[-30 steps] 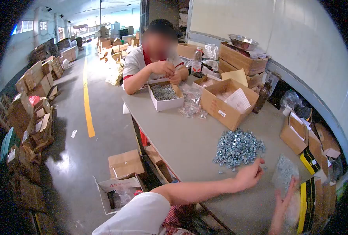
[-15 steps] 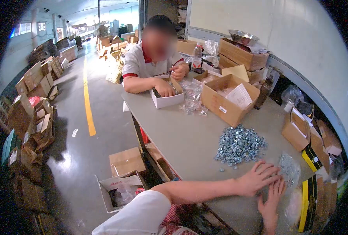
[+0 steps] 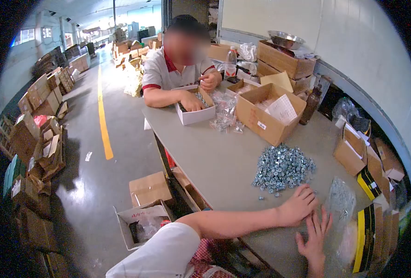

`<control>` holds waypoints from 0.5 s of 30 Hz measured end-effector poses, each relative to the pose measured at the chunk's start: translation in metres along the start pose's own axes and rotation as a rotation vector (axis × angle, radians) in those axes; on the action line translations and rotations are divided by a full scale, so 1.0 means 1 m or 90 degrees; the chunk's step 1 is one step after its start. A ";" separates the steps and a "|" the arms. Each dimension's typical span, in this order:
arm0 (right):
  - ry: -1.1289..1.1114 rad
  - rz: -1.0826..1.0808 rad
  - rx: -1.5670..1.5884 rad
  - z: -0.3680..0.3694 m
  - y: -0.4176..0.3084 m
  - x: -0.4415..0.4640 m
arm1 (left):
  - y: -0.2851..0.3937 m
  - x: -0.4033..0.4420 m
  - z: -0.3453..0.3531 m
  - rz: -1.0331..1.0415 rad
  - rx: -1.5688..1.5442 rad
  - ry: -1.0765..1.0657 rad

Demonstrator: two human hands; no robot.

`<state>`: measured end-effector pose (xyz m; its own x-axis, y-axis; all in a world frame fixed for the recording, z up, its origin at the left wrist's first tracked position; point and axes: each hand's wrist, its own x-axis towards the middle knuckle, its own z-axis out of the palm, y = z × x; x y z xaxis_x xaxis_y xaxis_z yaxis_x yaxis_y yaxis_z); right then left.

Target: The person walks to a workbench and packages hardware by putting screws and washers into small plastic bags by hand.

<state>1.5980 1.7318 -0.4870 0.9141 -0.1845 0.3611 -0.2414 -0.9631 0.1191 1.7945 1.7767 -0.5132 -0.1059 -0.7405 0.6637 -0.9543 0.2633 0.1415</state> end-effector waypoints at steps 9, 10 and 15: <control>-0.018 0.028 0.136 -0.002 -0.004 0.003 | 0.004 -0.007 0.023 0.057 0.022 -0.012; -0.032 0.038 0.159 0.000 -0.005 0.002 | 0.005 -0.008 0.019 0.082 0.030 -0.023; -0.072 0.020 0.158 0.002 -0.008 0.001 | 0.012 -0.013 0.012 0.182 0.050 -0.049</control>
<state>1.6017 1.7386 -0.4896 0.9414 -0.2225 0.2533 -0.1958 -0.9724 -0.1265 1.7813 1.7819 -0.5286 -0.3906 -0.6891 0.6104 -0.9013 0.4213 -0.1011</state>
